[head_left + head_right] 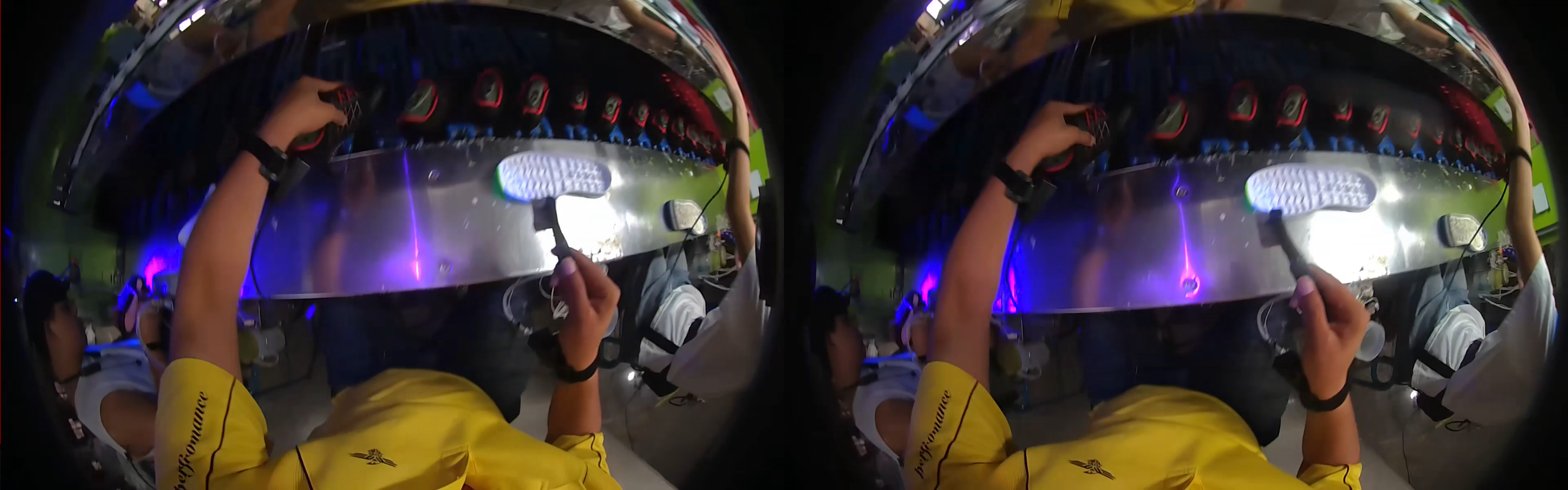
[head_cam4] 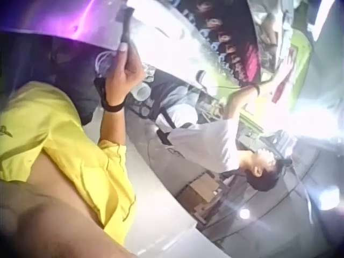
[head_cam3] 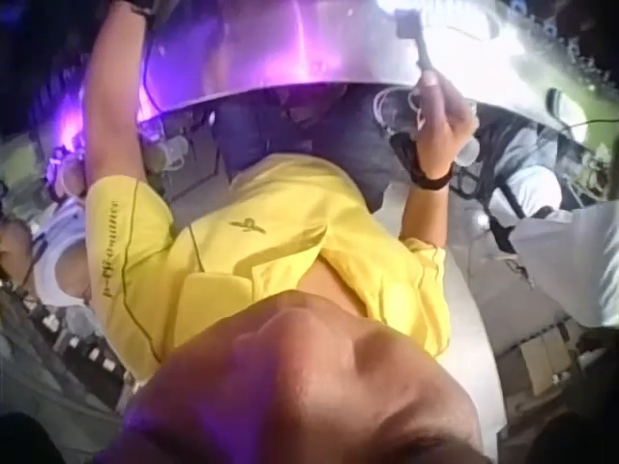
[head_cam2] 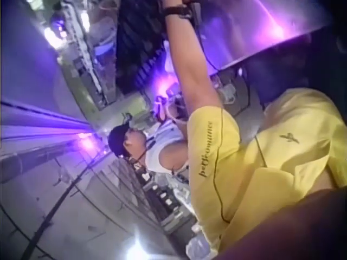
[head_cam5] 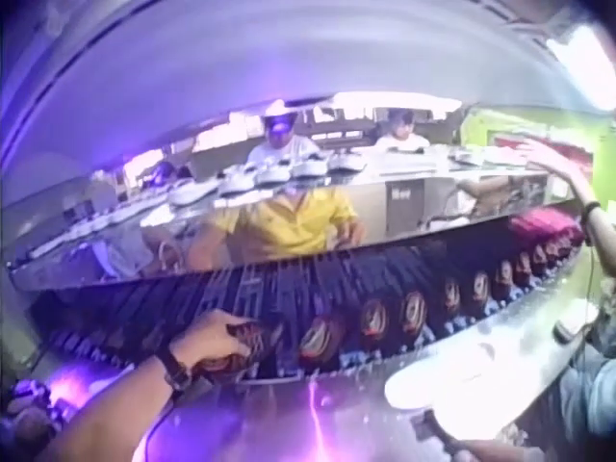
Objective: Applying liquid glue or primer to the upper and sole areas of a shoe using a brush on an assembly line.
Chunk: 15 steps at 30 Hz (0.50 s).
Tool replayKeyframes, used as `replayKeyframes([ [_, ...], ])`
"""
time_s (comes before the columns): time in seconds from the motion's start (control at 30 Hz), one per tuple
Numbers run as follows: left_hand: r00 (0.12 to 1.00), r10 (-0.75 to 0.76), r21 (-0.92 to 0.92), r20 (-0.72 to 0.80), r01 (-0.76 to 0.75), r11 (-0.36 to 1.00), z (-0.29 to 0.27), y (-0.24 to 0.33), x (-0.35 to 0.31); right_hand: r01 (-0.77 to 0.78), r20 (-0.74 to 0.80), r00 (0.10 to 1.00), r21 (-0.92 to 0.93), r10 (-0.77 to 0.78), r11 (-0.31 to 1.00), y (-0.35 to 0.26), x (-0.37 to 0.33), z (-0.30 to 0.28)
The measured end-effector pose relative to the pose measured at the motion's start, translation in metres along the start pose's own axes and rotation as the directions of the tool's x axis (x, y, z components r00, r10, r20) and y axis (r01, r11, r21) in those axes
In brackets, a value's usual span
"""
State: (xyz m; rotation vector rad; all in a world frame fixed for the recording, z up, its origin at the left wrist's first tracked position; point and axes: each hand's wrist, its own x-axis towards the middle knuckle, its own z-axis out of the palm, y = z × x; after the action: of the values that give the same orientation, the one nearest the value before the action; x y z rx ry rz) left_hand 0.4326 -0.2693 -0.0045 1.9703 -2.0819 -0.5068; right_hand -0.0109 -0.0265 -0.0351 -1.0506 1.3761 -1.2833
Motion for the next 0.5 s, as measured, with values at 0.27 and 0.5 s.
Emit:
replayKeyframes([
  [0.27,0.999,-0.043,0.257,-0.018,0.046,0.965,0.023,0.01,-0.16,0.057,0.065,0.997,-0.07,-0.052,0.996,0.0,-0.022,0.019],
  [0.5,0.973,0.204,0.112,0.103,-0.216,0.97,0.053,0.086,-0.274,0.047,0.092,0.995,-0.062,-0.042,0.997,-0.001,-0.033,0.028],
])
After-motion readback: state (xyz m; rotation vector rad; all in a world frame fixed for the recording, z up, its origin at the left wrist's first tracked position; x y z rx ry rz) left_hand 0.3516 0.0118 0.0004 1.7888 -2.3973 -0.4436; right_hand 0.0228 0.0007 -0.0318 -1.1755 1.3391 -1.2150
